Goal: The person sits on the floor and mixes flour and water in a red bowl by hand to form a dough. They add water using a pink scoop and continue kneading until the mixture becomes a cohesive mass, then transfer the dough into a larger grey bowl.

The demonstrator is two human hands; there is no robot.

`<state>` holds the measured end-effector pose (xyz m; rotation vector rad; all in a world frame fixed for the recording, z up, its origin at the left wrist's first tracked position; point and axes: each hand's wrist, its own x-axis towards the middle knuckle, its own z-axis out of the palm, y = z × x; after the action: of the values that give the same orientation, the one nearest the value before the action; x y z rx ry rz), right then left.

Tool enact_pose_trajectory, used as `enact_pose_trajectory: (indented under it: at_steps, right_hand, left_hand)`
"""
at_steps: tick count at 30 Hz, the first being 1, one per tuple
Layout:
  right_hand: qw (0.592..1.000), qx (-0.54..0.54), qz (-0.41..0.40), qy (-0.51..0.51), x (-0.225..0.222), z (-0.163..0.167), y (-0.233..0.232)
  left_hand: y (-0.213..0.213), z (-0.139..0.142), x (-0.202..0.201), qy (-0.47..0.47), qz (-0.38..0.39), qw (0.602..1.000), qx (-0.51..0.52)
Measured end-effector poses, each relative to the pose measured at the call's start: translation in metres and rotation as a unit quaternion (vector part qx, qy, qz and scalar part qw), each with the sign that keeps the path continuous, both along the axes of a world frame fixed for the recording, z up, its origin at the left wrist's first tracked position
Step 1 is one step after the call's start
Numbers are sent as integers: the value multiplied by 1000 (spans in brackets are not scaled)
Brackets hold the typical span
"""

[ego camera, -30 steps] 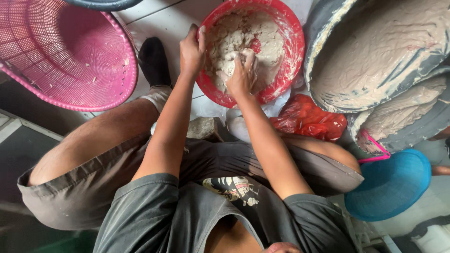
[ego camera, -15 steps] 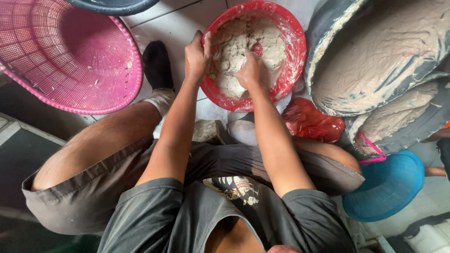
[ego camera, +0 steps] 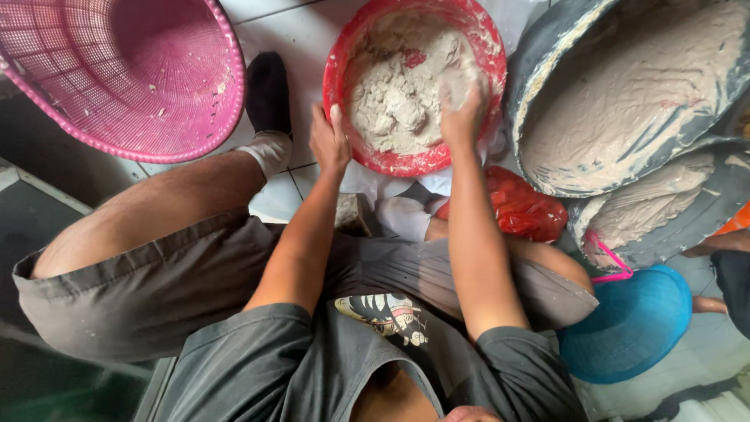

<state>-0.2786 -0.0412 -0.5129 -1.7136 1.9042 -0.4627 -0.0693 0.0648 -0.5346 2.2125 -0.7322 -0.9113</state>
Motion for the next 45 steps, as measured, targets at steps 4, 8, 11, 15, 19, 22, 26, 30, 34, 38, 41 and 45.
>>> enact_pose_trajectory:
  at_steps: [4,8,11,15,19,22,26,30,34,38,41,45]
  right_hand:
    - [987,136,-49,63,-9,-15,-37]
    - [978,191,-61,52,0,-25,-46]
    - [987,149,-51,-3,2,-26,-47]
    - [967,243,-46,62,26,-21,-62]
    - [936,332,97,57,91,-24,-53]
    - [957,203,189,79,129,-28,-12]
    - [943,135,299,52,68,-20,34]
    - [901,228,352,114,16,-2,49]
    - [878,268,327,224,23,-4,24]
    - [894,213,284,273,39,-13,9]
    - [887,174,326,278,36,-12,0]
    - [898,218,287,251,37,-8,-4]
  left_hand:
    - [-51,-8,36,48,-103,993,-34]
    - [-73,-6,41,100,-105,989,13]
    - [-69,-6,33,83,-86,991,-55]
    - [-63,-18,29,34,-80,991,-99]
    - [-60,-26,30,65,-67,995,-31]
    - [-61,-25,31,52,-78,995,-31]
    - [-60,-23,33,60,-79,989,-110]
    - [-60,-22,33,73,-82,993,-43]
    - [-60,-18,31,70,-80,992,-69]
    - [-65,-8,29,46,-73,994,-62]
    - [-70,-2,29,75,-74,994,-10]
    - [-64,-1,25,51,-53,995,-67]
